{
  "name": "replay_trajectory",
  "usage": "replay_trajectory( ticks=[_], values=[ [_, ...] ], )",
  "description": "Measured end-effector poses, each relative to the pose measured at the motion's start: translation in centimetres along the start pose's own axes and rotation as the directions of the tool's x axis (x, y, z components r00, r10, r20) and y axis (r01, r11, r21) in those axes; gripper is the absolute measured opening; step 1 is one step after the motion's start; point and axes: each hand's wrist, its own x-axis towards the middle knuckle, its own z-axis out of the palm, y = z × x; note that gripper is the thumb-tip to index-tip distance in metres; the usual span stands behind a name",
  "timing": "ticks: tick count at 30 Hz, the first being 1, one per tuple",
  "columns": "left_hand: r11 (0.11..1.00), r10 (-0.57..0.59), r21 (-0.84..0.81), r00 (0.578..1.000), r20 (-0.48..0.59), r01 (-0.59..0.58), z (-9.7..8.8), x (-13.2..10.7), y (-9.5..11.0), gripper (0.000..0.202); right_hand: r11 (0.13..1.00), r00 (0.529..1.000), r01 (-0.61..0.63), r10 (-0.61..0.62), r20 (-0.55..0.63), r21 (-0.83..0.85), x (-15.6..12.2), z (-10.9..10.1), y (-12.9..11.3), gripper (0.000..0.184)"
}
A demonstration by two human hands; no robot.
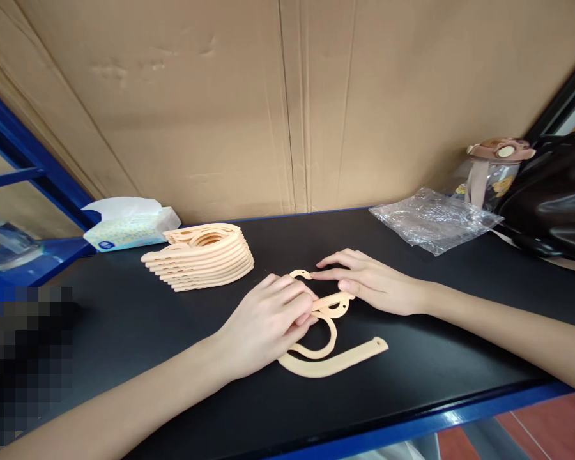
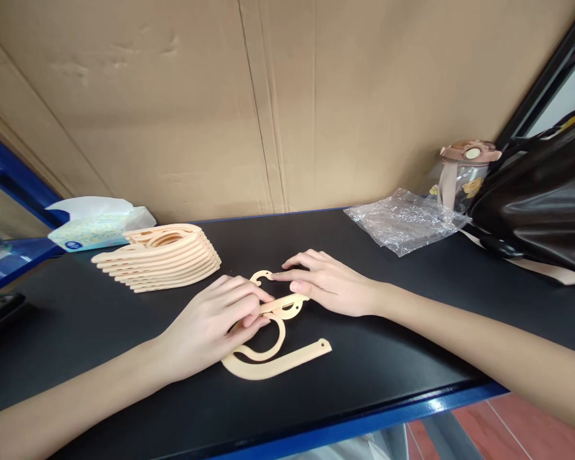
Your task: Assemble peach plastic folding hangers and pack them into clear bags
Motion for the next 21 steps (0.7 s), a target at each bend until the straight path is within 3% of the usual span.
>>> replay_trajectory(
  ticks=[5,12,16,21],
  values=[
    [0.998,-0.04,0.044,0.999,0.004,0.04,-0.14,0.08,-0.07,0.022,0.999,0.998,-0.029,0.028,-0.048,-0.017,-0.07,-0.09,0.05,0.043],
    [0.983,-0.175,-0.054,0.984,0.016,0.176,-0.08,-0.01,-0.19,0.015,0.996,0.995,0.073,-0.075,-0.058,-0.047,0.14,-0.55,-0.36,0.041],
    [0.916,-0.372,-0.136,0.926,0.062,0.377,0.12,-0.19,-0.13,0.007,0.984,0.989,-0.031,0.004,-0.151,-0.175,0.15,-0.84,-0.56,0.036],
    [0.873,-0.476,-0.085,0.877,0.064,0.48,0.08,-0.15,-0.75,0.007,0.91,0.984,-0.107,0.04,-0.171,-0.402,-0.01,-0.73,-0.1,0.026]
  ],
)
